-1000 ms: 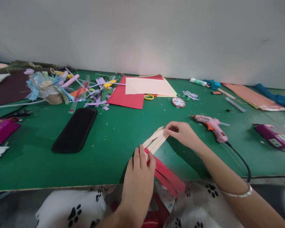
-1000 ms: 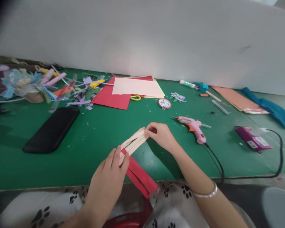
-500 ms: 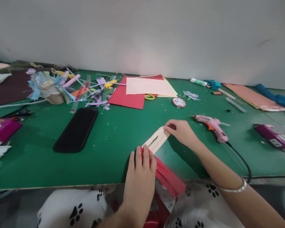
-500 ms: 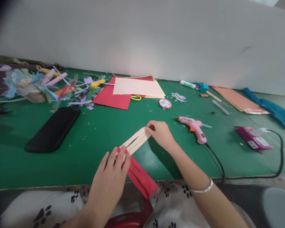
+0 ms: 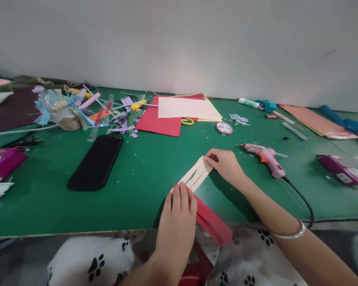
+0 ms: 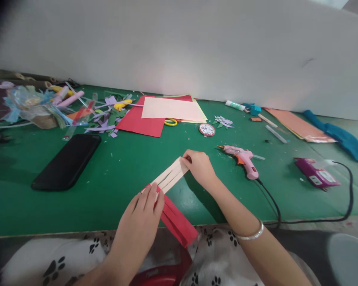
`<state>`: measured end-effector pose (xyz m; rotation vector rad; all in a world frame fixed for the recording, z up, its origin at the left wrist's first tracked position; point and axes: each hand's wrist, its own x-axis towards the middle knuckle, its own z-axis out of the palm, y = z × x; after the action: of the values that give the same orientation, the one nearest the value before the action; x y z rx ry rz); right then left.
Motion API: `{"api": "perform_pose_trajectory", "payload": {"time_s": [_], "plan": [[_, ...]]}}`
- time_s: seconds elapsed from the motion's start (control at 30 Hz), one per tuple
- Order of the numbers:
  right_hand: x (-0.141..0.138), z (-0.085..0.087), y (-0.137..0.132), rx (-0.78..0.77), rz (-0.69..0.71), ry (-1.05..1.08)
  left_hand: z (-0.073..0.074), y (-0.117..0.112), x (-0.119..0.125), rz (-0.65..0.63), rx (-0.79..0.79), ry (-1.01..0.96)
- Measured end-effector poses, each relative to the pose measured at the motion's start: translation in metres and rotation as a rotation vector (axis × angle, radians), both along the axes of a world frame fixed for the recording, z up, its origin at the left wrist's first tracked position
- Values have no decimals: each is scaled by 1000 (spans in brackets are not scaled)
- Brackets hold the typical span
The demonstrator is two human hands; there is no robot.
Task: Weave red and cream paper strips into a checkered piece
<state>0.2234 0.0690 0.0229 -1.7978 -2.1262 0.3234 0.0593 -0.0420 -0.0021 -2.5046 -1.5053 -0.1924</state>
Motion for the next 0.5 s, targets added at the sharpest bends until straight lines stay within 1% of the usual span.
{"api": "perform_pose_trajectory", "payload": {"time_s": [0.13,0.27,0.5], "plan": [[0,-2,2,21,11,-17,0,0,0,-4,25,15],[-1,-1,3,8,7,-29,-1,0,0,-13,49,26],[-4,1,4,-7,0,-76,1,0,1,3,-40,-35]]}}
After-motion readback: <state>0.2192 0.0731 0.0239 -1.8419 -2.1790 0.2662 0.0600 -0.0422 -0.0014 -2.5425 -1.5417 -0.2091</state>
